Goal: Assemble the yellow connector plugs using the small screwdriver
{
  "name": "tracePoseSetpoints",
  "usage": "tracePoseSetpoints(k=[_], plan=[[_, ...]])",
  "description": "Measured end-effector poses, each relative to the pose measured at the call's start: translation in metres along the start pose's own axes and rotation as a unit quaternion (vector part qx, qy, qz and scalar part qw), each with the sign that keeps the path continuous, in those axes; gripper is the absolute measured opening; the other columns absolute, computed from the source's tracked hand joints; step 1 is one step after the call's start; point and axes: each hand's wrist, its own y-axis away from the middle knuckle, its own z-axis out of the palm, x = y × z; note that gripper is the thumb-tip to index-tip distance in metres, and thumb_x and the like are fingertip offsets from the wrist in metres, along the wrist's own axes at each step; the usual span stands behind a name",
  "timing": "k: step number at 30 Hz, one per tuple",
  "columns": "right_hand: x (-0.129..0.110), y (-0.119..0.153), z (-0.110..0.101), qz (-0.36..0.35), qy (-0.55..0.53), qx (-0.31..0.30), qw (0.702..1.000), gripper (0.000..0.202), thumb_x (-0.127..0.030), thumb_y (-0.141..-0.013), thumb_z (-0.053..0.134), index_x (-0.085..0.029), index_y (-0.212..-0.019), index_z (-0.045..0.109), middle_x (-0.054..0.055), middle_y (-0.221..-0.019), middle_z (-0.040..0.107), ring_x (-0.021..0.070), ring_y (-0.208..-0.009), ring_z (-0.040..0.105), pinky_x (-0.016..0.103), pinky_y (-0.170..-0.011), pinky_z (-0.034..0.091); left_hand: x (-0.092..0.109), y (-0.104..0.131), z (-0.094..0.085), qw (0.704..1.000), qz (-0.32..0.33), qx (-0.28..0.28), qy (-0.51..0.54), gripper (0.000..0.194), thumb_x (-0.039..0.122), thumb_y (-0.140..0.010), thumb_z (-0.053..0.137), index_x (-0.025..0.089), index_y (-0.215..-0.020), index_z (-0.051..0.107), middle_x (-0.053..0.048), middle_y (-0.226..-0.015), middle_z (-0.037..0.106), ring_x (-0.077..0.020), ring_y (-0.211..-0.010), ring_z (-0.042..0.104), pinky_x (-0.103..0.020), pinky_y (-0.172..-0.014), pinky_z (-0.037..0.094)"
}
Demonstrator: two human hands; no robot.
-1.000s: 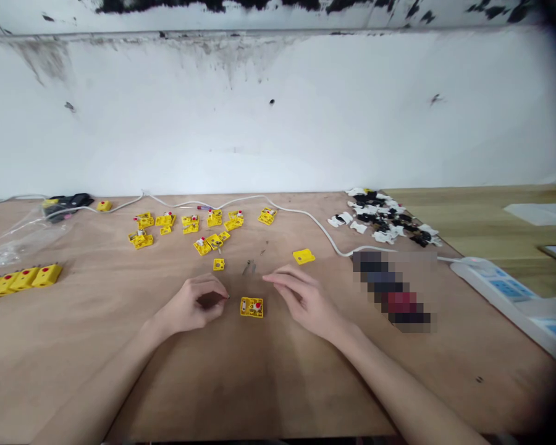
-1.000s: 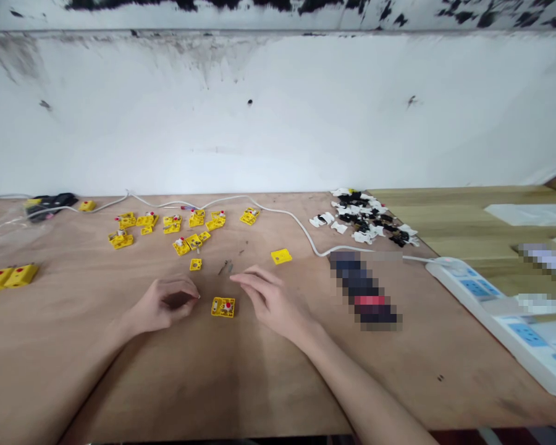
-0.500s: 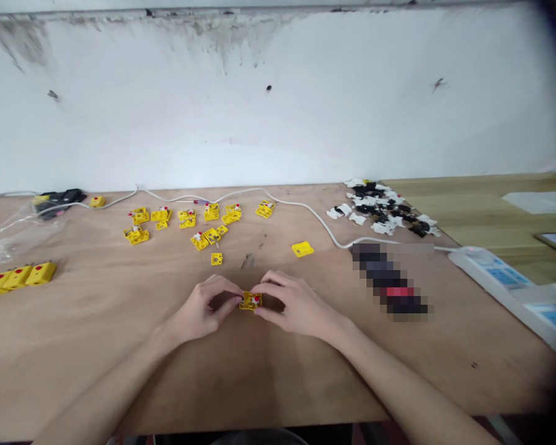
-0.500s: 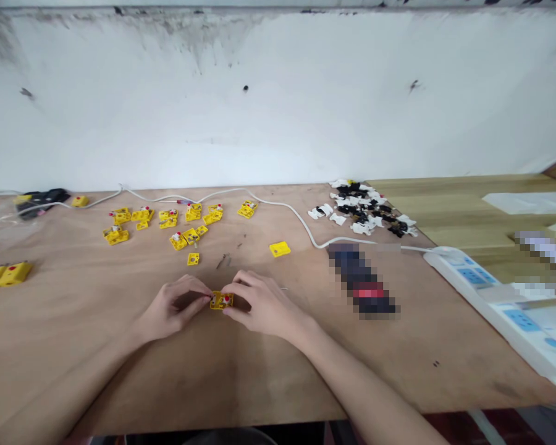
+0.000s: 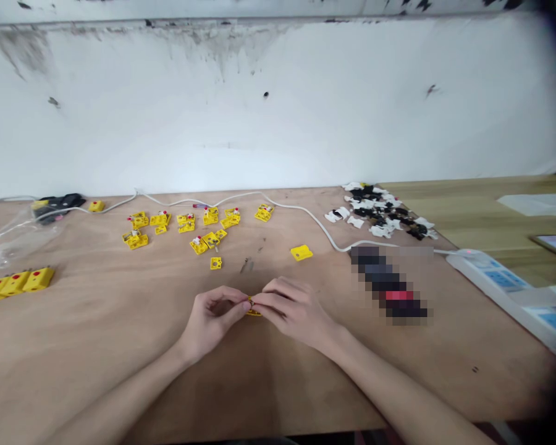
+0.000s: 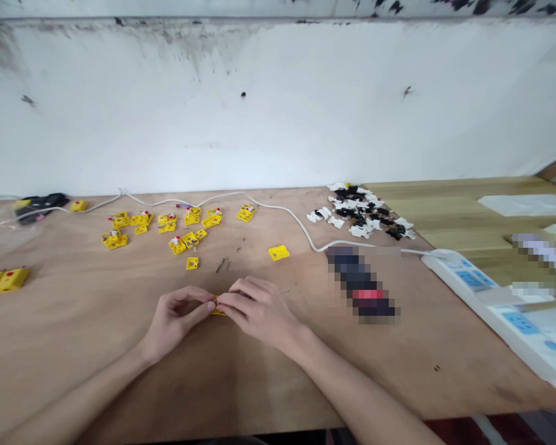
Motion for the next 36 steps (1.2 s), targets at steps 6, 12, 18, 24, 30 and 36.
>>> tracePoseSetpoints(k=[6,12,18,24,30,36], plan=[[-0.002,0.000,0.001,-0.021,0.012,0.019,1.000,0.008,-0.020,-0.095,0.065,-0.022,-0.098,0.072,0.001,-0.081,0.068,0.0119,-0.070,0.060,0.026,-0.065,0.046,0.004,0.002,-0.002,0.995,-0.077,-0.053,0.021,0.030,0.040,-0.087,0.071,0.012,-0.080,0.073,0.001,-0.062,0.057,-0.0078,-0.057,0.045,-0.019,-0.053,0.035],[-0.002,-0.001,0.003,-0.012,0.000,0.031,0.999,0.007,-0.019,-0.094,0.067,-0.022,-0.096,0.073,0.000,-0.080,0.069,0.0111,-0.068,0.061,0.025,-0.064,0.047,0.003,0.001,-0.003,0.997,-0.064,-0.016,0.039,0.029,0.040,-0.081,0.077,0.012,-0.084,0.072,0.007,-0.057,0.032,-0.0060,-0.055,0.030,-0.020,-0.053,0.026],[-0.002,-0.001,0.002,-0.027,-0.002,0.049,0.998,0.009,-0.016,-0.093,0.066,-0.021,-0.096,0.074,0.000,-0.078,0.069,0.0107,-0.066,0.061,0.025,-0.063,0.047,0.011,0.000,-0.006,0.992,-0.108,-0.062,0.010,0.038,0.048,-0.086,0.069,0.011,-0.084,0.074,0.005,-0.055,0.041,-0.0073,-0.052,0.035,-0.022,-0.050,0.023],[-0.002,-0.002,0.003,-0.026,-0.007,0.050,0.998,0.007,-0.015,-0.092,0.068,-0.020,-0.093,0.074,0.001,-0.077,0.069,0.0111,-0.066,0.062,0.025,-0.063,0.048,0.010,0.000,-0.003,0.995,-0.090,-0.046,-0.012,0.038,0.048,-0.086,0.069,0.011,-0.081,0.075,0.005,-0.053,0.038,-0.0073,-0.051,0.032,-0.022,-0.049,0.023],[-0.004,-0.001,0.007,-0.016,-0.016,0.048,0.999,0.008,-0.016,-0.092,0.068,-0.021,-0.095,0.074,0.001,-0.077,0.069,0.0111,-0.065,0.062,0.025,-0.062,0.048,0.004,0.001,-0.002,0.998,-0.068,-0.005,0.005,0.035,0.047,-0.081,0.074,0.012,-0.083,0.074,0.007,-0.054,0.034,-0.0063,-0.051,0.029,-0.021,-0.049,0.023],[-0.003,-0.001,0.011,-0.017,-0.029,0.076,0.997,0.010,-0.016,-0.092,0.068,-0.021,-0.097,0.074,0.001,-0.076,0.069,0.0102,-0.064,0.062,0.024,-0.061,0.048,0.011,0.001,-0.005,0.996,-0.081,-0.043,0.020,0.036,0.047,-0.084,0.071,0.012,-0.088,0.076,0.005,-0.054,0.043,-0.0068,-0.050,0.036,-0.021,-0.048,0.025]])
